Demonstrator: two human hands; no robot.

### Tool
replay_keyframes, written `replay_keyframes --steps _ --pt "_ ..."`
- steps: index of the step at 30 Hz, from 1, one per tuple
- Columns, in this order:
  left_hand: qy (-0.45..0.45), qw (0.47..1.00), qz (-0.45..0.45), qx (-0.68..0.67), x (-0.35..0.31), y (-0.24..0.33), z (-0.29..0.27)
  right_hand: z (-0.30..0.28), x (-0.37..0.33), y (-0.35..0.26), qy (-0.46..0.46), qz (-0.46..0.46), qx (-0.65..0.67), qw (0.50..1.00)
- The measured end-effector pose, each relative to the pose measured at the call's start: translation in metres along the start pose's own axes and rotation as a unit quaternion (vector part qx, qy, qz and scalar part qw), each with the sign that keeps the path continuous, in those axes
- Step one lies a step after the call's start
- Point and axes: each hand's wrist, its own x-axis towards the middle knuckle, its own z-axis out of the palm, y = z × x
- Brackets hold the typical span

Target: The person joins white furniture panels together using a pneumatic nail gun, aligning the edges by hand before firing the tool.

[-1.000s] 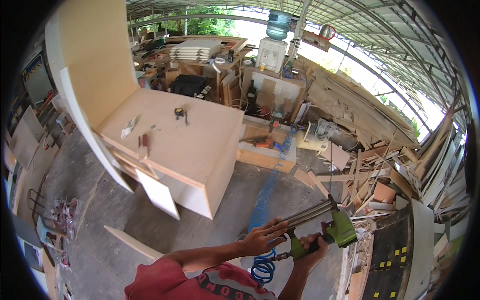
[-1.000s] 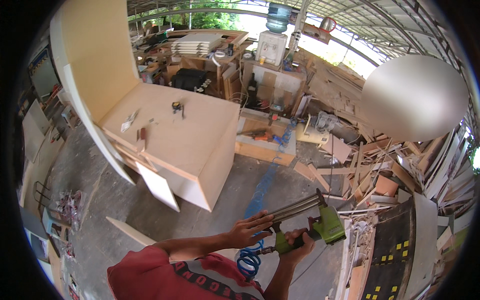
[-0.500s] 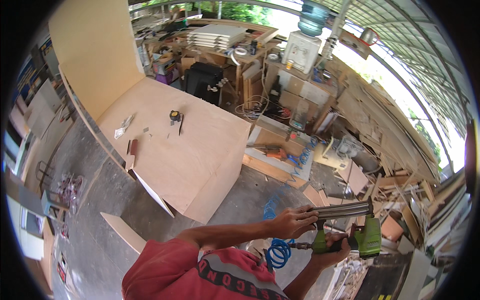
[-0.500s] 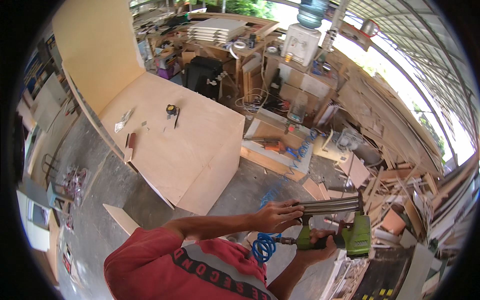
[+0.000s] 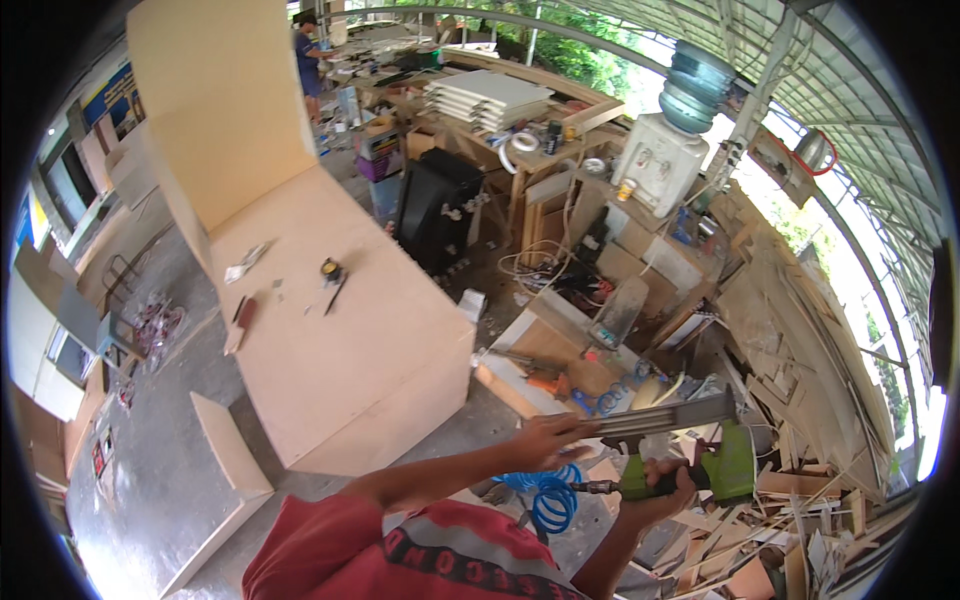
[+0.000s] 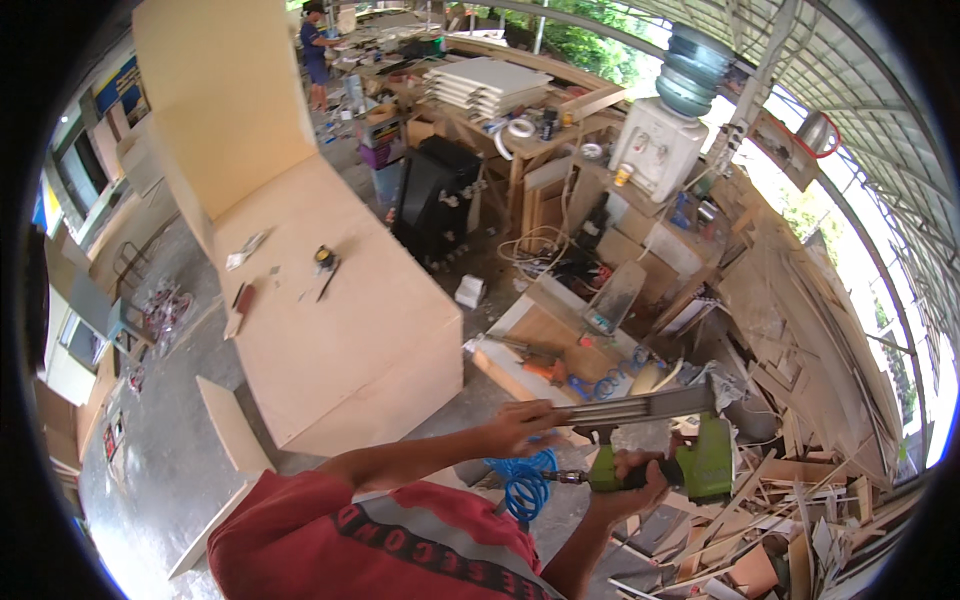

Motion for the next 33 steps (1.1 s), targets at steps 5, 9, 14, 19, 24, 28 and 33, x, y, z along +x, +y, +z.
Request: replay_keyframes --steps 5,9,14,19,24,28,33 --pt "-0.076 0.995 -0.028 0.05 -0.009 -0.047 -0.01 0.01 0.072 0.015 -0.063 -0.024 -0.034 0.997" --pt "-0.098 0.978 -0.185 -0.021 -0.012 -0.077 -0.024 0.006 0.114 0.028 -0.087 -0.023 -0.048 0.995" --pt "0.297 0.904 -0.254 0.173 -0.157 -0.233 -0.155 0.001 0.154 0.056 -0.107 -0.001 -0.142 0.984" --pt "0.482 0.581 -0.524 0.394 -0.226 -0.307 -0.319 -0.087 0.223 0.088 0.016 -0.04 -0.381 0.923" --pt "0.479 0.454 -0.577 0.481 -0.274 -0.313 -0.401 -0.016 0.248 0.119 0.038 -0.013 -0.434 0.9" --pt "0.415 0.494 -0.602 0.471 -0.279 -0.323 -0.434 0.033 0.269 0.156 -0.008 0.005 -0.432 0.902" --pt "0.326 0.456 -0.631 0.537 -0.301 -0.379 -0.46 0.11 0.26 0.211 0.036 0.065 -0.422 0.904"
